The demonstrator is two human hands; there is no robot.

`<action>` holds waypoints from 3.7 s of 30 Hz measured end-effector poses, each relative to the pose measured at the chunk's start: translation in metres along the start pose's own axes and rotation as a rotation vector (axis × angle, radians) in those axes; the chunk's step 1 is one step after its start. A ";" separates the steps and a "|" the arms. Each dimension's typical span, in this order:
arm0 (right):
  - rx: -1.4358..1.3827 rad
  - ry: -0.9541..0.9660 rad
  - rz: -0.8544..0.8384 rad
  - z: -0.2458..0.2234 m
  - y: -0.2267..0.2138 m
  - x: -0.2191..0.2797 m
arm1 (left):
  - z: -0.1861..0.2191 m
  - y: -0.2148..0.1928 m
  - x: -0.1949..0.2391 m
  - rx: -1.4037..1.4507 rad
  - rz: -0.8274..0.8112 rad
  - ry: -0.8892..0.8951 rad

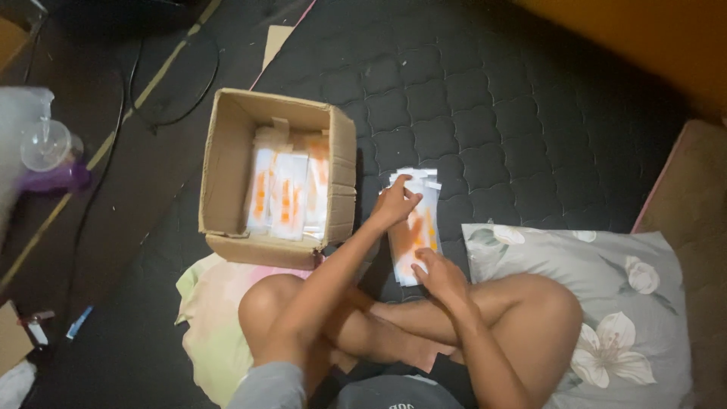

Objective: Peeling protective strips from plastic sleeves and stacking them.

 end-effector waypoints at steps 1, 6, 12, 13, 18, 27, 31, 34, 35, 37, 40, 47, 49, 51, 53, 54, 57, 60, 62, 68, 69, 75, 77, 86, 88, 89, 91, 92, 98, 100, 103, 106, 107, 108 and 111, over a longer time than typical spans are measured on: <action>0.010 0.000 -0.002 -0.012 -0.004 0.004 | 0.018 -0.012 0.023 0.008 0.005 0.003; -0.056 -0.146 0.139 -0.062 -0.009 -0.004 | 0.056 -0.104 0.105 0.061 0.196 0.278; -0.208 -0.448 0.146 -0.201 -0.003 -0.017 | -0.024 -0.244 0.172 -0.189 0.724 0.119; -0.208 -0.447 0.147 -0.219 0.006 -0.027 | -0.042 -0.249 0.174 -0.189 0.723 0.119; -0.178 -0.381 -0.080 -0.264 0.064 -0.126 | -0.212 -0.246 0.115 -0.184 0.333 -0.468; 0.357 0.122 -0.151 -0.209 0.154 -0.270 | -0.260 -0.205 0.066 -0.259 -0.046 -0.806; 0.314 0.132 -0.135 -0.220 0.137 -0.259 | -0.207 -0.209 0.100 -0.249 -0.046 -0.798; 0.212 0.150 -0.100 -0.223 0.125 -0.251 | -0.210 -0.214 0.095 -0.170 0.050 -0.755; 0.188 0.149 -0.105 -0.231 0.119 -0.238 | -0.201 -0.220 0.100 -0.171 0.155 -0.677; 0.159 0.151 -0.108 -0.234 0.112 -0.231 | -0.140 -0.229 0.132 -0.176 0.257 -0.595; 0.296 0.051 -0.074 -0.230 0.102 -0.234 | -0.048 -0.228 0.177 -0.310 0.242 -0.372; 0.451 -0.519 0.157 -0.289 0.011 -0.107 | -0.041 -0.220 0.187 -0.698 0.483 -0.089; 0.335 -0.578 0.116 -0.277 -0.019 -0.074 | -0.027 -0.214 0.207 -0.665 0.494 -0.077; 0.051 -0.662 0.176 -0.261 -0.062 -0.027 | -0.014 -0.206 0.225 -0.690 0.621 0.043; -0.129 -0.590 0.200 -0.229 -0.078 -0.002 | -0.018 -0.186 0.234 -0.632 0.635 0.061; -0.308 -0.510 0.216 -0.209 -0.086 0.009 | -0.021 -0.177 0.238 -0.569 0.644 0.074; -0.463 -0.385 0.352 -0.134 -0.088 0.017 | -0.011 -0.152 0.241 -0.180 0.517 0.301; -0.800 -0.349 0.348 -0.089 -0.081 0.038 | 0.006 -0.117 0.246 0.136 0.430 0.275; -1.061 -0.463 0.415 -0.048 -0.065 0.031 | 0.084 -0.105 0.279 0.224 0.402 0.175; -1.575 -0.703 0.314 -0.009 0.005 0.010 | 0.054 -0.031 0.213 0.640 0.183 0.207; -1.590 -0.650 0.270 -0.019 0.019 0.009 | 0.048 -0.018 0.202 0.668 0.139 0.259; -1.600 -0.474 0.281 -0.040 0.034 -0.005 | 0.038 -0.008 0.190 0.541 0.104 0.205; -1.554 -0.445 0.306 -0.022 0.041 -0.017 | 0.050 -0.012 0.203 0.589 0.097 0.205; -1.376 -0.397 0.405 0.008 -0.003 0.015 | 0.044 -0.047 0.227 0.683 0.215 0.158; -1.380 -0.366 0.431 0.015 -0.012 0.021 | 0.037 -0.052 0.224 0.703 0.248 0.154; -1.361 -0.355 0.438 0.018 -0.016 0.026 | 0.033 -0.054 0.224 0.692 0.274 0.151; -1.336 -0.345 0.447 0.028 -0.022 0.030 | 0.031 -0.055 0.223 0.685 0.301 0.151; -1.332 -0.326 0.442 0.036 -0.023 0.028 | 0.033 -0.055 0.224 0.687 0.321 0.144; -1.304 -0.279 0.421 0.043 -0.038 0.037 | 0.017 -0.047 0.202 0.696 0.334 0.177; -1.305 -0.273 0.414 0.042 -0.043 0.036 | 0.018 -0.048 0.196 0.671 0.323 0.187; -1.300 -0.288 0.430 0.035 -0.051 0.041 | 0.034 -0.050 0.203 0.660 0.308 0.233; -1.311 -0.282 0.406 0.038 -0.054 0.035 | 0.035 -0.050 0.200 0.736 0.307 0.222; -1.314 -0.277 0.400 0.032 -0.057 0.040 | 0.033 -0.051 0.199 0.707 0.308 0.245; -1.318 -0.272 0.395 0.025 -0.059 0.044 | 0.032 -0.052 0.197 0.678 0.309 0.267; -1.355 -0.261 0.362 0.038 -0.053 0.033 | 0.018 -0.051 0.190 0.718 0.310 0.240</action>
Point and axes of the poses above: each hand's wrist, its own x-axis away from the middle knuckle, its own y-axis out of the palm, z = x × y, the point moved 5 cm from there along -x, towards the middle knuckle, and after that the axes turned 15 degrees about -z, right-handed, at the moved point
